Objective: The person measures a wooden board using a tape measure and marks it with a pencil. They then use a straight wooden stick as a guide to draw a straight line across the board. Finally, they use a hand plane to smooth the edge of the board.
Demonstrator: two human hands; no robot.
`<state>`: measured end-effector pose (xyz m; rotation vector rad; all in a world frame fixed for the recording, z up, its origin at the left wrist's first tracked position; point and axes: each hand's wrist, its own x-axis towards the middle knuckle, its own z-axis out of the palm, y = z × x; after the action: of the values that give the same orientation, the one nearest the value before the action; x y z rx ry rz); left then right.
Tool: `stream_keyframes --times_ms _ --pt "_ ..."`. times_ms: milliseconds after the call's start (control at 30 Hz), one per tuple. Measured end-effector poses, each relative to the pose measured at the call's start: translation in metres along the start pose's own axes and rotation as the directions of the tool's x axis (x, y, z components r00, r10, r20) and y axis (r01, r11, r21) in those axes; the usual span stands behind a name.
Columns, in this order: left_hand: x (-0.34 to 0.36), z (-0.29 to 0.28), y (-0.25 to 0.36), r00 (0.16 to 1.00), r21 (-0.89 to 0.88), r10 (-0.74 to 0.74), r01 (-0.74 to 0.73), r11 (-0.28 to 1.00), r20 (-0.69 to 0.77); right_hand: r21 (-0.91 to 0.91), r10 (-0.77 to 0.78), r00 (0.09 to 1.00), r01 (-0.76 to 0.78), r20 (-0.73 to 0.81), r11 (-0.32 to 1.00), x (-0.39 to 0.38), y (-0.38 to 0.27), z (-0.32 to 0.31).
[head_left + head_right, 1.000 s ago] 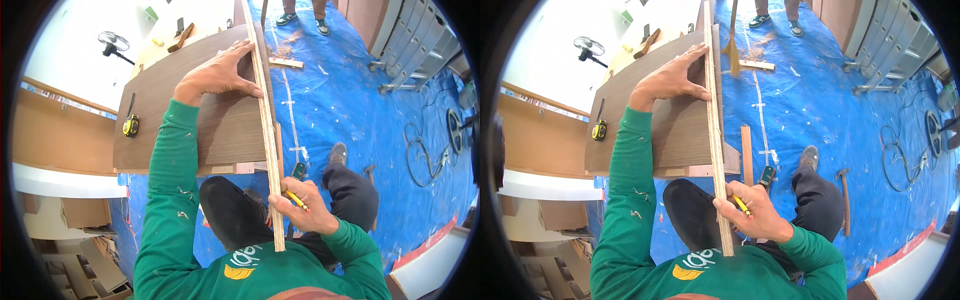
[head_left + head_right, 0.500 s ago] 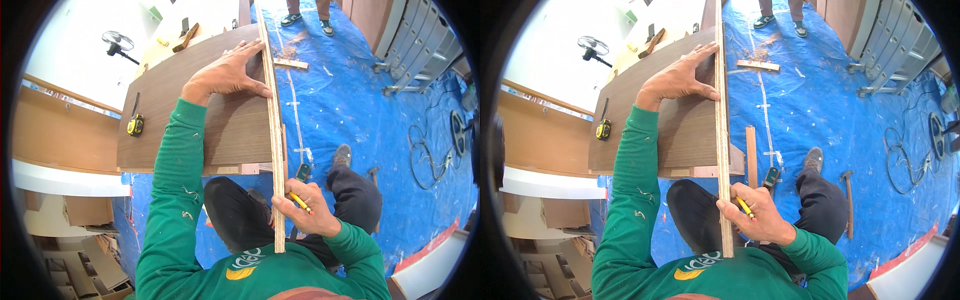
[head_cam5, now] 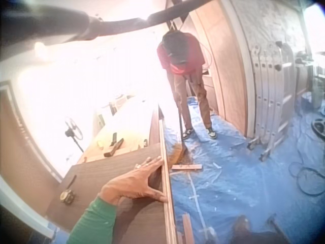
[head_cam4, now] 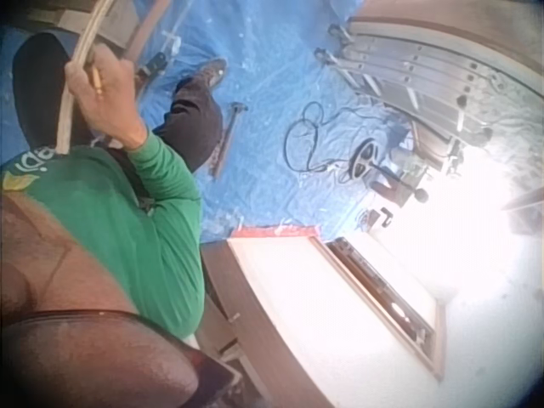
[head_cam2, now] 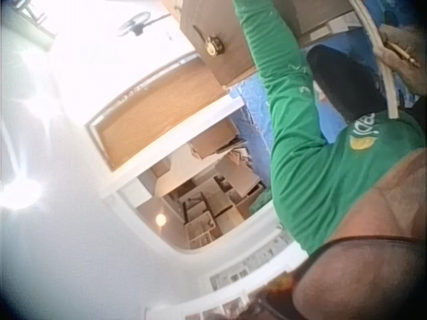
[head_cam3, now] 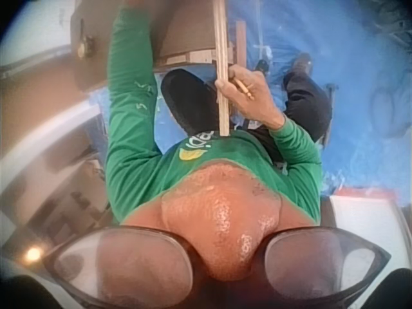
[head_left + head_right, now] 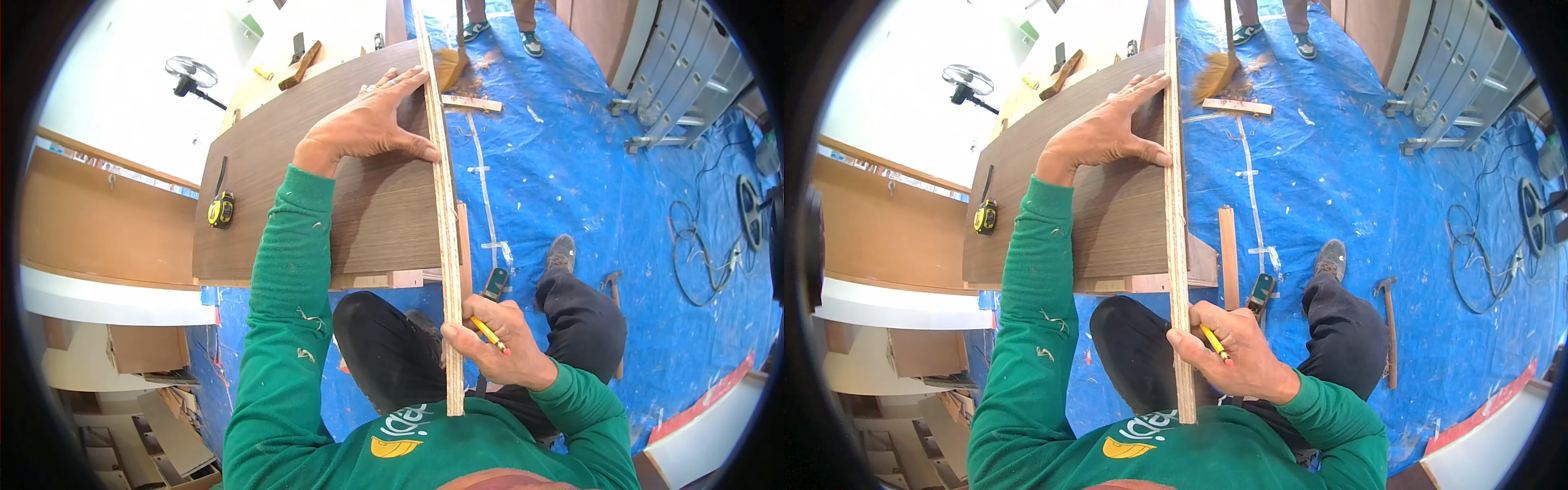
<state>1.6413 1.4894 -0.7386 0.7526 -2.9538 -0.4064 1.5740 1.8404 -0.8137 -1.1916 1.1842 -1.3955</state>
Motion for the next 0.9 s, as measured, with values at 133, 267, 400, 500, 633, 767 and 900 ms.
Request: stream_keyframes --times_ms 133,267,400,500,633,767,900 --pt "-0.001 -0.001 0.001 1.000 0.012 0.005 -0.005 1.000 0.003 -0.007 0.017 1.000 -0.017 -0.009 1.000 0.000 -0.006 0.000" --pt "0.000 -0.004 0.003 0.998 0.076 0.056 -0.056 0.996 0.005 -0.011 -0.053 0.998 0.052 -0.035 0.999 0.003 -0.002 0.000" --pt "0.004 -0.003 -0.007 0.995 0.036 0.094 -0.095 0.995 0.017 0.022 0.013 0.999 -0.012 -0.035 1.000 0.000 0.003 0.004" --pt "0.001 -0.024 0.019 0.986 0.056 0.003 -0.013 0.998 0.169 0.040 0.022 0.999 -0.020 -0.046 0.999 -0.003 0.010 0.006" --pt "-0.002 -0.024 0.018 0.988 0.052 0.016 -0.024 0.998 0.154 0.137 0.052 0.997 -0.043 -0.060 0.990 -0.005 0.011 0.012" --pt "0.002 -0.020 0.011 0.988 0.086 0.047 -0.060 0.994 0.146 0.160 0.129 0.989 -0.116 -0.071 0.980 -0.007 0.003 0.015" --pt "0.003 -0.024 0.016 0.987 0.038 0.052 -0.058 0.998 0.152 0.103 0.127 0.991 -0.121 -0.050 0.987 -0.007 0.007 0.014"
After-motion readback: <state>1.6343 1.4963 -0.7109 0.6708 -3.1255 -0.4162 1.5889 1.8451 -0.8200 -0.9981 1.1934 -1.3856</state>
